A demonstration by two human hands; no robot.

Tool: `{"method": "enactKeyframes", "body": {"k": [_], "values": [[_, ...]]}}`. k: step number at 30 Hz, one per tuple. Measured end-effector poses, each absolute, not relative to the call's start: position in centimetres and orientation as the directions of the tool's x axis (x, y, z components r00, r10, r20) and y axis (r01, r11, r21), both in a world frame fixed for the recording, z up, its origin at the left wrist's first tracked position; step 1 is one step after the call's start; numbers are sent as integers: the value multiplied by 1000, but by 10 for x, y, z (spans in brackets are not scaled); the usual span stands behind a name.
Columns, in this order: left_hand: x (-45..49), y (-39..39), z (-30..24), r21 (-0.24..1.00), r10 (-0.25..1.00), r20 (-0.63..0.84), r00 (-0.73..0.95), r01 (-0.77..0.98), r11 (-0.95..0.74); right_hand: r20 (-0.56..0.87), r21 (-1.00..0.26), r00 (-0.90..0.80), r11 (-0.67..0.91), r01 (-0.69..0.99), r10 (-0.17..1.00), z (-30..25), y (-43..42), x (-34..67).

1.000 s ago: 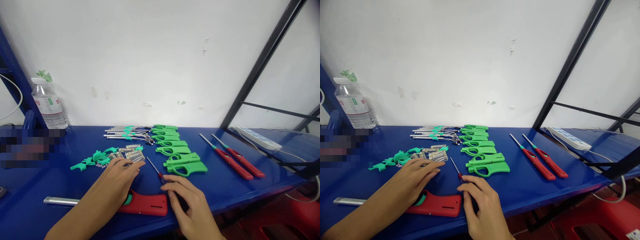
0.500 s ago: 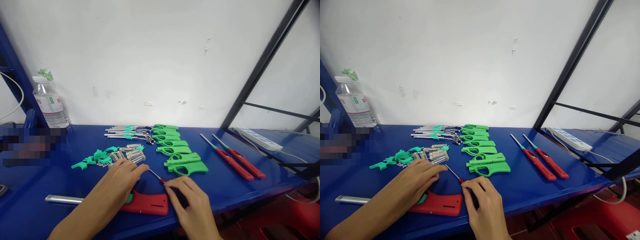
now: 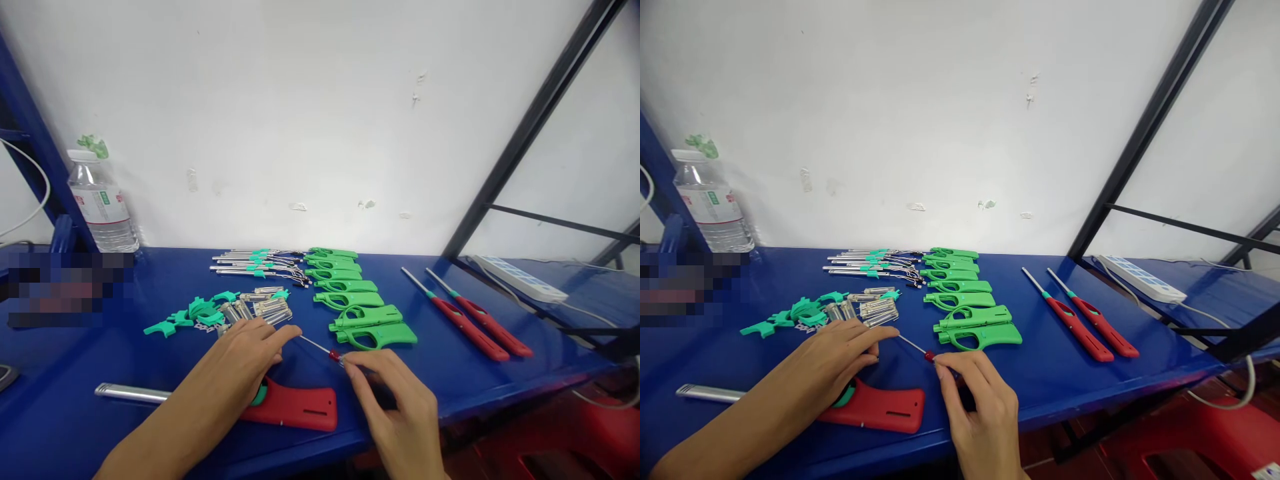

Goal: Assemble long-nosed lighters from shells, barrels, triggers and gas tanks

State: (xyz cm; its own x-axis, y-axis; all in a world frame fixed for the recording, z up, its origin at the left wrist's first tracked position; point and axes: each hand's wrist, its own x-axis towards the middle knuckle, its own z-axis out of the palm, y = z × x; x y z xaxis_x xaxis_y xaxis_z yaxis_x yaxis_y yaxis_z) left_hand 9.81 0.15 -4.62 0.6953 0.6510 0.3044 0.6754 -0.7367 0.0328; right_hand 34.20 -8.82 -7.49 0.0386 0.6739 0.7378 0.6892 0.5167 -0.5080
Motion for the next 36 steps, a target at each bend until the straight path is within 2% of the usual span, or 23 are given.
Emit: {"method": "enactKeyframes", "body": {"k": [9, 16, 19, 23, 30, 36], "values": [[98, -1, -48, 50, 627, 320, 710, 649, -760, 746, -559, 130, 508, 656, 653, -70, -90, 344], [101, -3, -54, 122, 666, 335, 666, 670, -732, 780, -529, 158, 505, 682, 605, -74, -91, 344], [100, -4, -56, 151, 687, 362, 630, 688, -710, 744, -581, 186, 484, 654, 642, -75, -90, 345], [96, -3, -55, 160, 698, 315, 643, 689, -707, 708, -631, 206, 473, 616, 676, -75, -90, 346], [92, -6, -52, 131, 686, 308, 659, 685, -717, 674, -682, 245, 461, 568, 697, -75, -90, 347], [96, -10, -42, 23, 699, 301, 649, 728, -686, 615, -773, 343, 458, 438, 710, -73, -89, 350]]}}
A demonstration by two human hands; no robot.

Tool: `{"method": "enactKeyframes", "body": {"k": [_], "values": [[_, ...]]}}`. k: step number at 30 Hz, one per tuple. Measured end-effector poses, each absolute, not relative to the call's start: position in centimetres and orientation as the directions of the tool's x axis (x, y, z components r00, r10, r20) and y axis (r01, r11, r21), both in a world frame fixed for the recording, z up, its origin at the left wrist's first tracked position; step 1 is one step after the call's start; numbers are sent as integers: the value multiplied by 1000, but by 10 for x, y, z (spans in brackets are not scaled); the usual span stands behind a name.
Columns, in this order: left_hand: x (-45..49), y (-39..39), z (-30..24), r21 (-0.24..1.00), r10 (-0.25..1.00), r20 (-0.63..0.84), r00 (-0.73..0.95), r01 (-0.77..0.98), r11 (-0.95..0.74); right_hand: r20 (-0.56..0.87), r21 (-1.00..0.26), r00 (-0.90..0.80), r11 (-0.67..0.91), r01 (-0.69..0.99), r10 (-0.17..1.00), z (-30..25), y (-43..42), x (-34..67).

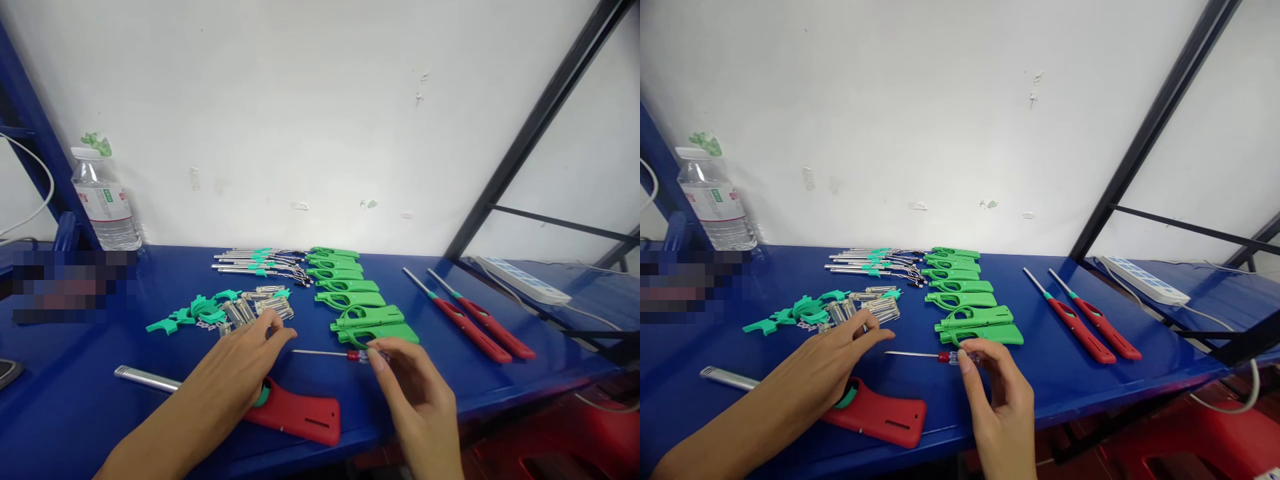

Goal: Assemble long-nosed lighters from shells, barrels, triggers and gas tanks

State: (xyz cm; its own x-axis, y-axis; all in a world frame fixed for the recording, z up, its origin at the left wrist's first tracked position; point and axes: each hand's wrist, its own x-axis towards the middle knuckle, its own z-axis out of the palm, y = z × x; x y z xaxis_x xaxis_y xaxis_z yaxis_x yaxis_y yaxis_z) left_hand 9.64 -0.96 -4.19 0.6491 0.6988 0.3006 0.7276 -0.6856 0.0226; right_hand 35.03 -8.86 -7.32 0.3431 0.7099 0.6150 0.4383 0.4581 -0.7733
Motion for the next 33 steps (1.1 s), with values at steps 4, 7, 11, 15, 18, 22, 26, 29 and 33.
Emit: {"method": "enactKeyframes", "body": {"k": [4, 7, 11, 15, 18, 22, 26, 29, 33], "values": [[101, -11, -34, -32, 710, 286, 643, 748, -663, 614, -789, 414, 512, 341, 672, -73, -86, 353], [103, -11, -32, -64, 715, 304, 629, 763, -644, 575, -817, 478, 492, 300, 664, -70, -86, 357], [102, -12, -31, -79, 680, 331, 654, 737, -671, 576, -809, 582, 501, 307, 574, -49, -85, 358], [97, -11, -34, -70, 620, 445, 646, 716, -695, 706, -691, 527, 623, 366, 474, -5, -82, 349], [95, -12, -32, -22, 525, 558, 642, 645, -764, 814, -579, 368, 670, 464, 449, 32, -80, 340], [95, -18, -24, 57, 418, 725, 547, 557, -828, 822, -529, 128, 662, 531, 554, 61, -80, 332], [96, -24, -19, 133, 406, 814, 415, 548, -826, 836, -531, 177, 682, 502, 520, 58, -78, 330], [98, -25, -18, 283, 501, 790, 353, 515, -809, 840, -533, 202, 700, 475, 503, 50, -73, 328], [102, -26, -16, 424, 580, 743, 334, 436, -794, 853, -512, 180, 722, 464, 489, 49, -68, 325]]}}
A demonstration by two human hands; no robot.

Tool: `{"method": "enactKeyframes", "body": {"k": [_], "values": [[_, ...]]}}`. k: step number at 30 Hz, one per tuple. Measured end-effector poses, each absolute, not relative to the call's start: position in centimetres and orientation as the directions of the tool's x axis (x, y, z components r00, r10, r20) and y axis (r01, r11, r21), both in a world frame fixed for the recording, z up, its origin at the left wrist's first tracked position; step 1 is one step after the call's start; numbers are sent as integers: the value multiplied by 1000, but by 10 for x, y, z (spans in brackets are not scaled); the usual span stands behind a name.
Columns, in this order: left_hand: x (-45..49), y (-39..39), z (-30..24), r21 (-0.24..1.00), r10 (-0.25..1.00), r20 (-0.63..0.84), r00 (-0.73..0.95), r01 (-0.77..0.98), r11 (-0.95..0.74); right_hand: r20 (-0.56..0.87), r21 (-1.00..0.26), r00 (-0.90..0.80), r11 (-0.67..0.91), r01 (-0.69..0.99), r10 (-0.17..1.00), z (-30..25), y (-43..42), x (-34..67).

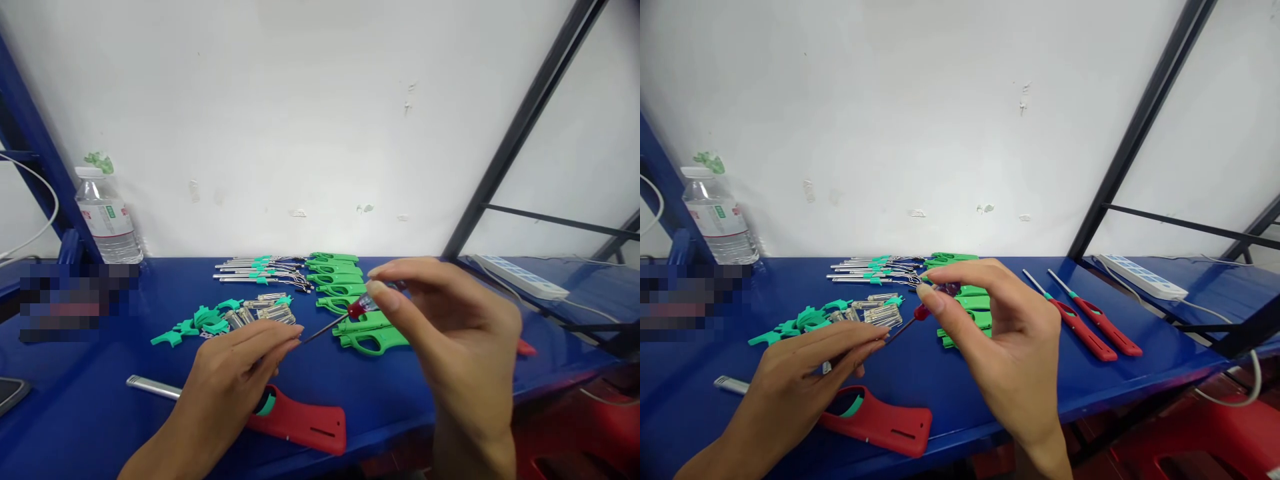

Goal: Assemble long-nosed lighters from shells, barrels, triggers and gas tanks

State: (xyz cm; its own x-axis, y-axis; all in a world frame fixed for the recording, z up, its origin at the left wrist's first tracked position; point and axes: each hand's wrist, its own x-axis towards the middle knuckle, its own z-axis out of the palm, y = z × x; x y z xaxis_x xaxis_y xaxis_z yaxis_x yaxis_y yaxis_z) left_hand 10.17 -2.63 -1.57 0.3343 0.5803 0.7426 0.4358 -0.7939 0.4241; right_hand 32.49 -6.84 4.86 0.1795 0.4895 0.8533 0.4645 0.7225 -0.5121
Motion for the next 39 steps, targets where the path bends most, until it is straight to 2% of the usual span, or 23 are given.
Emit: {"method": "enactKeyframes", "body": {"k": [7, 18, 27, 33, 39], "values": [[104, -29, -10, 377, 549, 763, 340, 456, -806, 865, -492, 187, 713, 500, 466, 49, -68, 323], [108, -25, -14, 267, 443, 819, 365, 440, -857, 865, -494, 141, 765, 412, 482, 48, -66, 318], [108, -26, -14, 256, 434, 816, 381, 436, -863, 856, -507, 113, 777, 374, 504, 47, -64, 316], [108, -26, -13, 298, 467, 802, 374, 426, -854, 877, -466, 105, 774, 428, 469, 47, -69, 314], [108, -28, -14, 344, 506, 776, 376, 420, -840, 903, -419, 76, 825, 379, 424, 46, -74, 307]]}}
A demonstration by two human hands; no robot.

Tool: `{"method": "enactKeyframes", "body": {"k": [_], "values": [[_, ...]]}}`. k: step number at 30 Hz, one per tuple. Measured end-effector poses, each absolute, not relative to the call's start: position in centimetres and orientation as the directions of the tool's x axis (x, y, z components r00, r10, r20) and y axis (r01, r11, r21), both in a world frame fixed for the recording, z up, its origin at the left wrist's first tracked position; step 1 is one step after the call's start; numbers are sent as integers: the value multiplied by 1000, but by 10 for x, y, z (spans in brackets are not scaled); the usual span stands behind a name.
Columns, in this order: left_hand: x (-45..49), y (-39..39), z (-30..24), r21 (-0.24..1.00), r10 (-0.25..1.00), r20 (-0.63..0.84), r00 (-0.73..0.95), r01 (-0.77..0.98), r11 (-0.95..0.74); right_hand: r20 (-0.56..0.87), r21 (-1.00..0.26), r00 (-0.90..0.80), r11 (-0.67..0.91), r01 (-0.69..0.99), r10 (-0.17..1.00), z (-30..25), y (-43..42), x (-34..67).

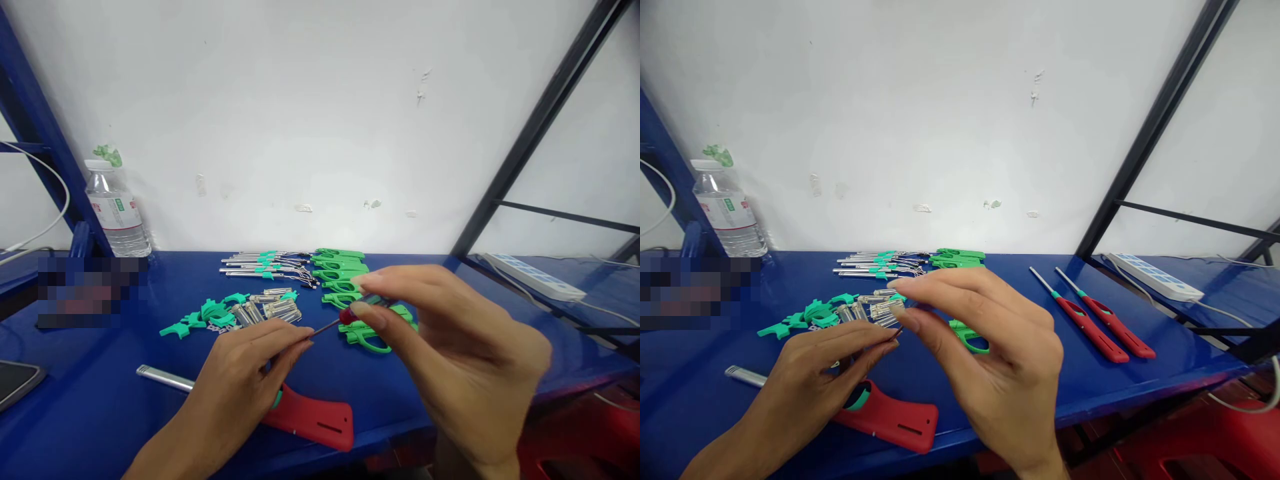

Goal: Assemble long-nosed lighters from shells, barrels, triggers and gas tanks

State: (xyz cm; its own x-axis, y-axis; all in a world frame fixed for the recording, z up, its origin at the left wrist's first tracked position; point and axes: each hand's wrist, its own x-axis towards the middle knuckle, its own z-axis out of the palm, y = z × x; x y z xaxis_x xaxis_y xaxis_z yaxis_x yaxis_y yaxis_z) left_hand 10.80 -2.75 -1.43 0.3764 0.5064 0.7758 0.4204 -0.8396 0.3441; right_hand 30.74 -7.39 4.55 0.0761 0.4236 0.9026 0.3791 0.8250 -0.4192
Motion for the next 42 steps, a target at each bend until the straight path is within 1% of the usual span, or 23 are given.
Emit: {"method": "enactKeyframes", "body": {"k": [7, 12, 18, 21, 25, 29, 32, 36, 42], "values": [[109, -31, -9, 449, 587, 726, 359, 399, -799, 902, -412, 25, 842, 348, 431, 48, -78, 310], [112, -37, -11, 547, 650, 677, 345, 355, -758, 904, -403, 18, 834, 377, 428, 49, -82, 313], [124, -53, -11, 564, 632, 669, 391, 287, -775, 886, -426, 21, 796, 430, 463, 56, -97, 316], [130, -61, -12, 640, 668, 578, 469, 247, -727, 871, -418, -33, 774, 475, 490, 59, -103, 319], [136, -65, -20, 717, 729, 443, 521, 283, -638, 821, -412, -130, 734, 540, 556, 59, -106, 324], [138, -60, -28, 736, 744, 363, 562, 316, -598, 749, -409, -243, 718, 563, 616, 60, -103, 327], [139, -58, -33, 734, 758, 320, 568, 358, -578, 727, -384, -302, 729, 566, 617, 64, -101, 327], [139, -57, -37, 739, 768, 259, 585, 392, -548, 693, -373, -340, 719, 586, 636, 68, -100, 329], [142, -53, -42, 716, 768, 236, 595, 428, -552, 626, -397, -425, 736, 549, 654, 68, -97, 332]]}}
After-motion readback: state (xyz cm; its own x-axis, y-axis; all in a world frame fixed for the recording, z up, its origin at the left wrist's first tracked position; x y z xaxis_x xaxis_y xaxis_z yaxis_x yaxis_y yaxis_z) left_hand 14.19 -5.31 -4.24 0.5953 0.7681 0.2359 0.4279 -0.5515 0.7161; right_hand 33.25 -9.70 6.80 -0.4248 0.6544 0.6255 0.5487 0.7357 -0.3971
